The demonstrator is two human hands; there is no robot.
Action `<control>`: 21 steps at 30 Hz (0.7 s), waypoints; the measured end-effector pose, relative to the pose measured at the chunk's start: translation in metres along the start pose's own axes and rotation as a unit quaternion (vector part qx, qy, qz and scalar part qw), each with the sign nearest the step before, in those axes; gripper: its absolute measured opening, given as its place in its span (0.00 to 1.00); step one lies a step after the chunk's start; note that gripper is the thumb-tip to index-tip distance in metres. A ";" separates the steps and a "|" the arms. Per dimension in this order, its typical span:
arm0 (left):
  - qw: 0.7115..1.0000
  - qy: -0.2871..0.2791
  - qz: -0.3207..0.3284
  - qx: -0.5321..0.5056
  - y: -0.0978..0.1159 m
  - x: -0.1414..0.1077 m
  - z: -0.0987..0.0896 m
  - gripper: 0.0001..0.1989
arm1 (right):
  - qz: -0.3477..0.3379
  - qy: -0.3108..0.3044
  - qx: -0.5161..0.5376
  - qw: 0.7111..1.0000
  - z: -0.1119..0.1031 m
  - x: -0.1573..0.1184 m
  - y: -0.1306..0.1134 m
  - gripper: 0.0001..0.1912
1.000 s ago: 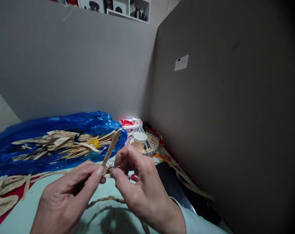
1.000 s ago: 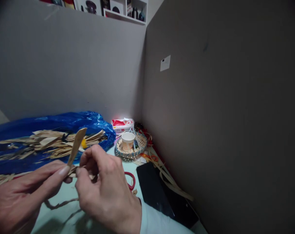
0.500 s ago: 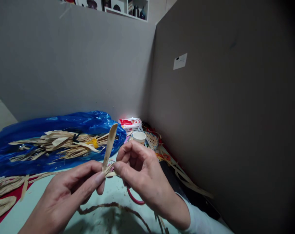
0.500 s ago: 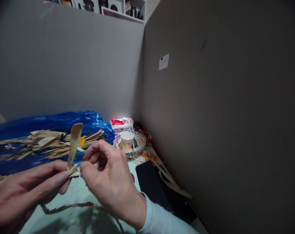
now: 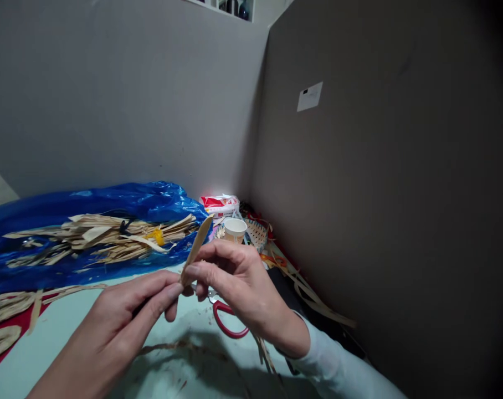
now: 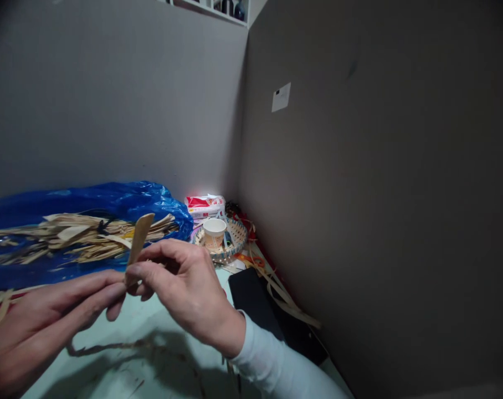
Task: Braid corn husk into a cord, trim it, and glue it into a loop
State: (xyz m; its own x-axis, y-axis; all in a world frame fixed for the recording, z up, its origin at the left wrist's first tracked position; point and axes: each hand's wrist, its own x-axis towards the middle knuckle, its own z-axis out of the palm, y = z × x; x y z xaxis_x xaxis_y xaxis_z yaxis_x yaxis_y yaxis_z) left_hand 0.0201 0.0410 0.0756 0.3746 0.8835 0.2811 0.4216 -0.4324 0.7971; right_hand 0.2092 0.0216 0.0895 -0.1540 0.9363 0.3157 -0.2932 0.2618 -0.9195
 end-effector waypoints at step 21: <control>0.908 0.110 -0.261 -0.309 -0.075 -0.029 -0.003 0.21 | 0.097 -0.125 -0.699 0.697 -0.047 -0.032 0.056 0.05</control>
State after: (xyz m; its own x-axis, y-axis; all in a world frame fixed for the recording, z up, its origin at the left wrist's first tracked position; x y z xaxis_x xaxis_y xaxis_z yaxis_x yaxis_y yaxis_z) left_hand -0.0251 0.0486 0.0092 0.0532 0.9830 -0.1757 -0.0745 0.1794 0.9809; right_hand 0.2422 0.0170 0.0164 -0.2741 0.9614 0.0227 0.9355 0.2720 -0.2255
